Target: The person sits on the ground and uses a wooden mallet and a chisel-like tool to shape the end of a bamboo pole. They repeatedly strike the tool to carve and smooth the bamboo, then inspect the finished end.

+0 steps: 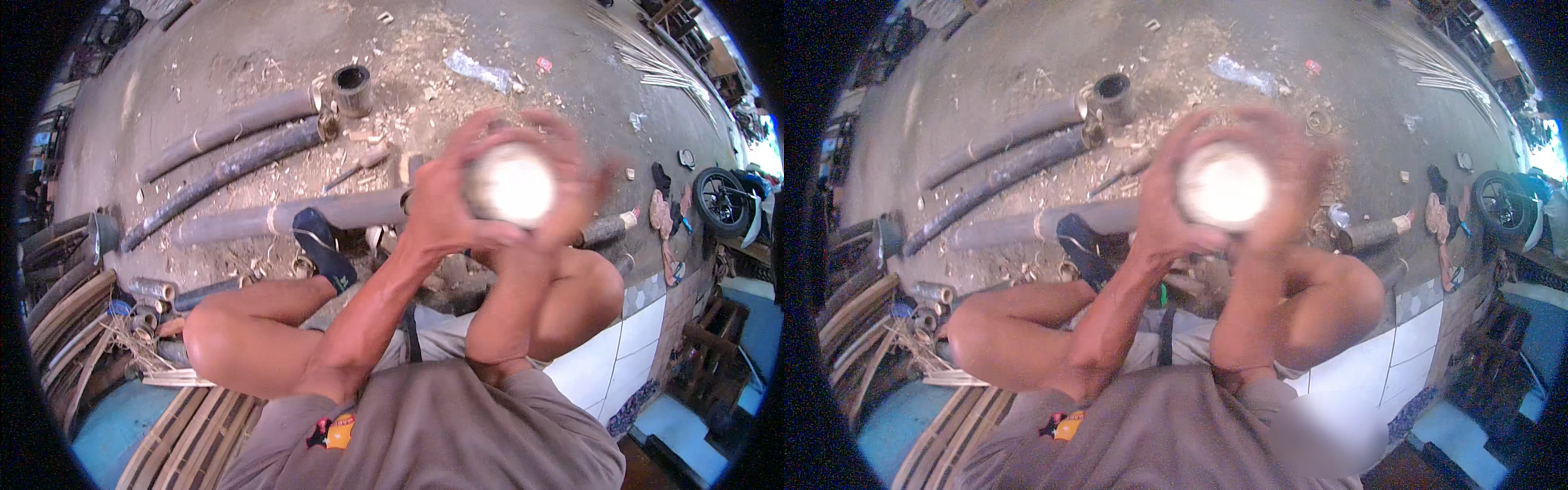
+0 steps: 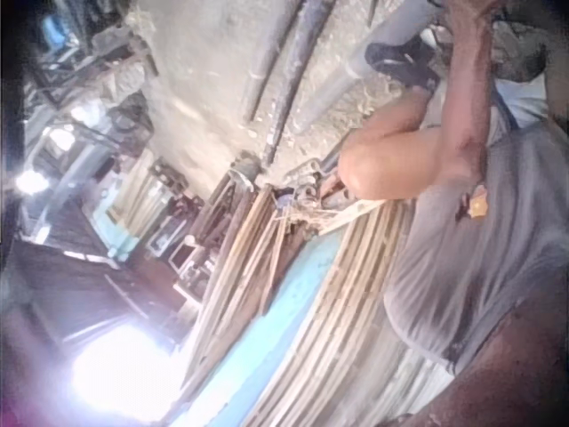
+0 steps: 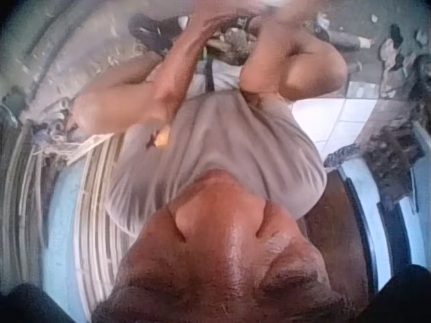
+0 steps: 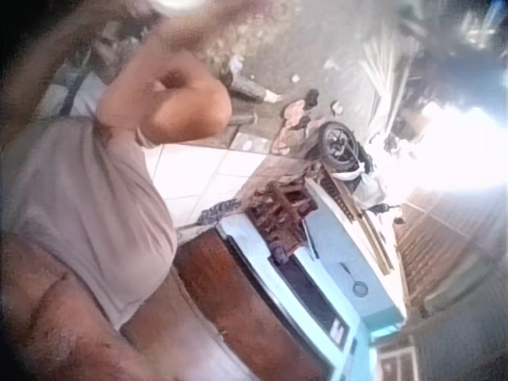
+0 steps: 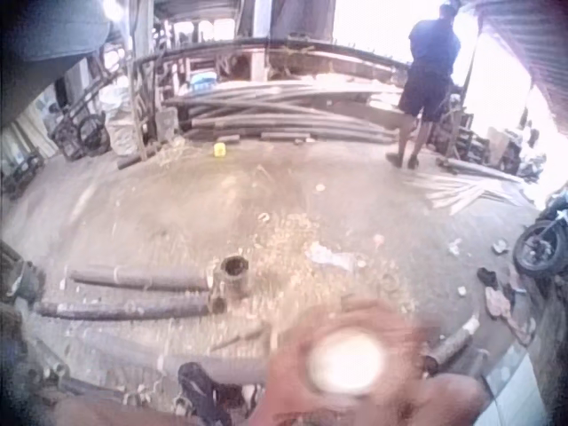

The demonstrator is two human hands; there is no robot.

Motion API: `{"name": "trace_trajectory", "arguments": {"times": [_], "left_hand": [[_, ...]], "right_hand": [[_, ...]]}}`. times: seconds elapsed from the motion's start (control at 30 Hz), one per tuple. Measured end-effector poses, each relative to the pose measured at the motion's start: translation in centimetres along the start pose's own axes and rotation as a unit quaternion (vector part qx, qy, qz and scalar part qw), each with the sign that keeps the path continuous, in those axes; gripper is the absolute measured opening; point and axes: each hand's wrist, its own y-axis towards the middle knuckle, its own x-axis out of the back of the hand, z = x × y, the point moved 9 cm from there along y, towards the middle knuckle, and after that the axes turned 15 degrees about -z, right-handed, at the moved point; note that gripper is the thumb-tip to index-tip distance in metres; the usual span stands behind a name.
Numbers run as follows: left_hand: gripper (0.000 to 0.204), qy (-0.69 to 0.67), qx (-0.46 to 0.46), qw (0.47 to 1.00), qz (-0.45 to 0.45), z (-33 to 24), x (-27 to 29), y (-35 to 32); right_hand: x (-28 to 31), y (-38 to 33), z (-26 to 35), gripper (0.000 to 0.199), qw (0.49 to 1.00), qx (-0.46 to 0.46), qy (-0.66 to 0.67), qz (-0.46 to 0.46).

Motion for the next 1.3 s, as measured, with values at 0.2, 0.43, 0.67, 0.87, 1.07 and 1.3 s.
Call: {"name": "trace_trajectory", "arguments": {"times": [0.2, 0.43, 0.67, 0.87, 1.07, 1.3], "left_hand": [[0.114, 0.142, -0.21, 0.963, 0.092, -3.2, -2.0, 6.4], [0.1, 0.539, -0.091, 0.821, 0.165, 15.3, 12.3, 5.8], [0.098, 0.687, -0.038, 0.705, 0.173, 25.5, 24.1, 0.0], [0.104, 0.557, -0.127, 0.8, 0.183, 24.1, 15.8, -4.3], [0.105, 0.577, -0.056, 0.773, 0.26, 27.4, 12.2, -7.9], [0.096, 0.606, -0.049, 0.774, 0.177, 28.4, 13.8, -2.6]], "right_hand": [[3.4, 4.3, 1.9, 0.085, 0.981, -0.003, -0.017, -0.193], [8.5, -10.4, -16.8, 0.044, 0.844, -0.089, -0.525, 0.069], [1.8, -26.6, -22.1, 0.052, 0.663, -0.187, -0.549, 0.473], [5.4, -30.9, -27.0, 0.059, 0.612, -0.15, -0.583, 0.513], [6.5, -28.8, -27.2, 0.047, 0.705, -0.179, -0.601, 0.33], [7.8, -25.4, -29.0, 0.048, 0.679, -0.104, -0.648, 0.328]]}}
